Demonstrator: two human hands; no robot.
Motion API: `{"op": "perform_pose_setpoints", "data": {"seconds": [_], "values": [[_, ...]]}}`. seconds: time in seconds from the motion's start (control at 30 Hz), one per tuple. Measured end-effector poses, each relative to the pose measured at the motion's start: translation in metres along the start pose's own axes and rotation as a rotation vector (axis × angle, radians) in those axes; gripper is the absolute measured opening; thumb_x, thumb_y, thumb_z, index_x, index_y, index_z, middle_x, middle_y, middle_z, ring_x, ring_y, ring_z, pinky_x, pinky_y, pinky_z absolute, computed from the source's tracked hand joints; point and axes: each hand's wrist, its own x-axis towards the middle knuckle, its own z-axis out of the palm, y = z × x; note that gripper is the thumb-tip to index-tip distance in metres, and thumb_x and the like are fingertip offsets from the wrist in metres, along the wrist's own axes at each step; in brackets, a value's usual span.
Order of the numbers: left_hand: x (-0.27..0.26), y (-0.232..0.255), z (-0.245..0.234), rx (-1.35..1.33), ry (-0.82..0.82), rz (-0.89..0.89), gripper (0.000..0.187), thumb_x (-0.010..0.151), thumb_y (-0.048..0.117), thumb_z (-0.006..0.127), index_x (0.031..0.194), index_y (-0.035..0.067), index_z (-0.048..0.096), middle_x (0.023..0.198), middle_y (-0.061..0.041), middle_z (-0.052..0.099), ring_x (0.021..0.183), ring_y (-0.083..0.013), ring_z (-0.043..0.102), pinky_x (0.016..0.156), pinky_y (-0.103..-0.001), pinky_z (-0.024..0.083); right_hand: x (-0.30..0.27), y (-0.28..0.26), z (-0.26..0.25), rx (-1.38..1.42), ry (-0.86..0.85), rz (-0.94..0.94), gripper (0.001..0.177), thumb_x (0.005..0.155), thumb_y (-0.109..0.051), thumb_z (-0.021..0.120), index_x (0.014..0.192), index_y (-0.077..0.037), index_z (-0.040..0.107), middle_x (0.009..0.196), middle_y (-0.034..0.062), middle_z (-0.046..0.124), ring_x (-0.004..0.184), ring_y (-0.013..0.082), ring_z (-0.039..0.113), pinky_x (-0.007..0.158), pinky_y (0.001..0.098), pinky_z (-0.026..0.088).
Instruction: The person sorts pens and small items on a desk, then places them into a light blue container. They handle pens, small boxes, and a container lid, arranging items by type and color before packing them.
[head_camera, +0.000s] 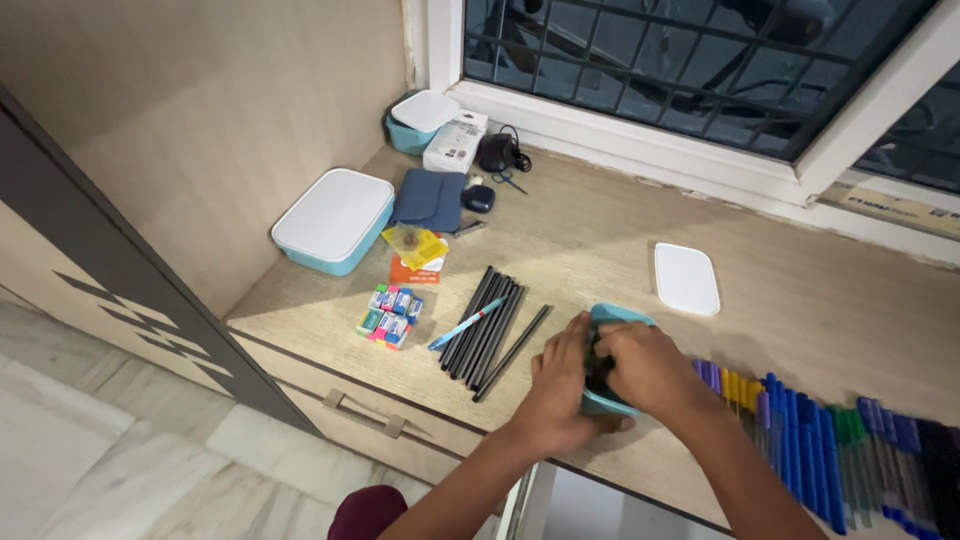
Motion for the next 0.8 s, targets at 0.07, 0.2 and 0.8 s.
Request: {"op": "perform_pose_setpoints", "data": {"seconds": [0.07, 0.2, 0.8], "values": [[0.001, 0.0, 0.0, 0.001, -0.009, -0.014, 0.14, 0.062, 0.038, 0.096, 0.162, -0.004, 0.008, 0.165, -0.024, 0.025, 0.151, -0.0412, 0.023, 0.122, -0.053, 0.017, 0.001, 0.003, 0.0, 0.015, -0.006, -0.019, 0.021, 0.065, 0.002, 0.068, 0.083, -0.004, 0.078, 0.095, 0.0131, 0.073, 0.091, 0.0359, 0.069, 0.08, 0.0441, 0.056], [0.002, 0.002, -0.002, -0.009, 0.003, -0.002, 0.14, 0.061, 0.036, 0.097, 0.162, -0.004, 0.009, 0.166, -0.024, 0.024, 0.152, -0.0422, 0.021, 0.123, -0.053, 0.017, 0.004, 0.009, 0.0, 0.035, -0.017, -0.059, 0.018, 0.066, -0.001, 0.071, 0.083, -0.003, 0.078, 0.093, 0.0138, 0.072, 0.091, 0.0352, 0.07, 0.081, 0.0426, 0.056], [-0.006, -0.027, -0.183, -0.121, 0.391, 0.049, 0.05, 0.086, 0.015, 0.08, 0.133, 0.008, 0.065, 0.133, -0.014, 0.071, 0.123, -0.0241, 0.067, 0.102, -0.036, 0.05, 0.042, -0.079, -0.042, 0.277, 0.167, 0.02, 0.017, 0.081, -0.016, 0.077, 0.093, -0.005, 0.079, 0.097, 0.0085, 0.078, 0.081, 0.0265, 0.078, 0.076, 0.0354, 0.06]]}}
